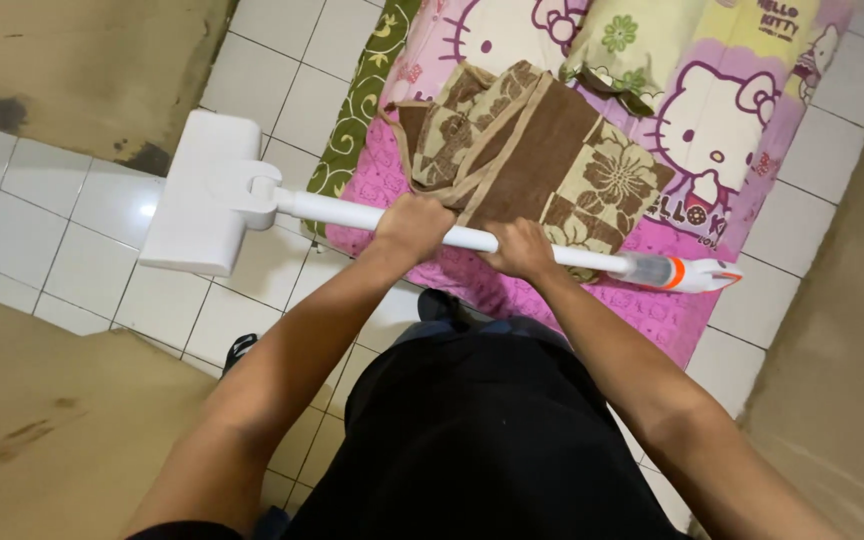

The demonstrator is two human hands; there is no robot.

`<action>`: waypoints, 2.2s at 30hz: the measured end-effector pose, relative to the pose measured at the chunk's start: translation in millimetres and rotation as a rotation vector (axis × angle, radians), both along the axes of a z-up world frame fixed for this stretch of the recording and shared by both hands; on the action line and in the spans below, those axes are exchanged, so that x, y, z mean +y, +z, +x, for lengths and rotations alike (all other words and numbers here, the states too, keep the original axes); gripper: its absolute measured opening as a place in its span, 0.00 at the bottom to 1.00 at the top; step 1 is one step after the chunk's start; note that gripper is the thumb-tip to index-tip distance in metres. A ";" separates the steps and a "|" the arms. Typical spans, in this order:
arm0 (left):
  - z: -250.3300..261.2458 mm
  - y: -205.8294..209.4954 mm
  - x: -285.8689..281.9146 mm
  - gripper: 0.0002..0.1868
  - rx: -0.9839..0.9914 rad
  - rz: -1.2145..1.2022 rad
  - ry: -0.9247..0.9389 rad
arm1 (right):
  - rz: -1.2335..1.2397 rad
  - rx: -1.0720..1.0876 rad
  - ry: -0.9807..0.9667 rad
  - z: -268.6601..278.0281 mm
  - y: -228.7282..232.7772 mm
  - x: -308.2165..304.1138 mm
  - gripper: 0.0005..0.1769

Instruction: Assembling a handheld vacuum cleaner and using it to vacuum a bed.

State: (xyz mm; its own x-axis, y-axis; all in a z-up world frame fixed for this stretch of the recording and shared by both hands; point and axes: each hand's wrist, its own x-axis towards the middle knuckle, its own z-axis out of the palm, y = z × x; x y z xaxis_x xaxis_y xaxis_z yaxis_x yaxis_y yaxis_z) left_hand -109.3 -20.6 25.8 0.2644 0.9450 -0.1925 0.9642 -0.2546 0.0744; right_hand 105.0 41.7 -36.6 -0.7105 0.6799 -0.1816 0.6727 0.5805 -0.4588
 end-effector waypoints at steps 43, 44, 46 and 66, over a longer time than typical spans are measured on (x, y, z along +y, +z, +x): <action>-30.8 4.4 15.1 0.06 0.008 0.098 0.009 | -0.582 -0.074 0.142 -18.9 29.7 57.3 0.18; -32.7 4.5 20.2 0.05 0.009 0.008 0.013 | -0.455 -0.082 0.134 -20.8 30.4 54.1 0.18; -37.7 9.2 16.8 0.06 0.019 -0.099 0.041 | -0.344 -0.085 0.152 -27.6 29.9 38.6 0.18; -43.4 -25.3 3.4 0.07 -0.025 -0.003 0.050 | -0.219 -0.168 0.163 -16.8 24.8 45.8 0.15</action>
State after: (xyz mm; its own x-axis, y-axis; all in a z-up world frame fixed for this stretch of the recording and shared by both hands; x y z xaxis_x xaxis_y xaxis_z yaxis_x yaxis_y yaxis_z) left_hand -152.7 -17.2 0.5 0.2215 0.9566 -0.1895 0.9735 -0.2057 0.0998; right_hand 88.2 87.5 -11.8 -0.7545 0.4909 -0.4357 0.6560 0.5865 -0.4751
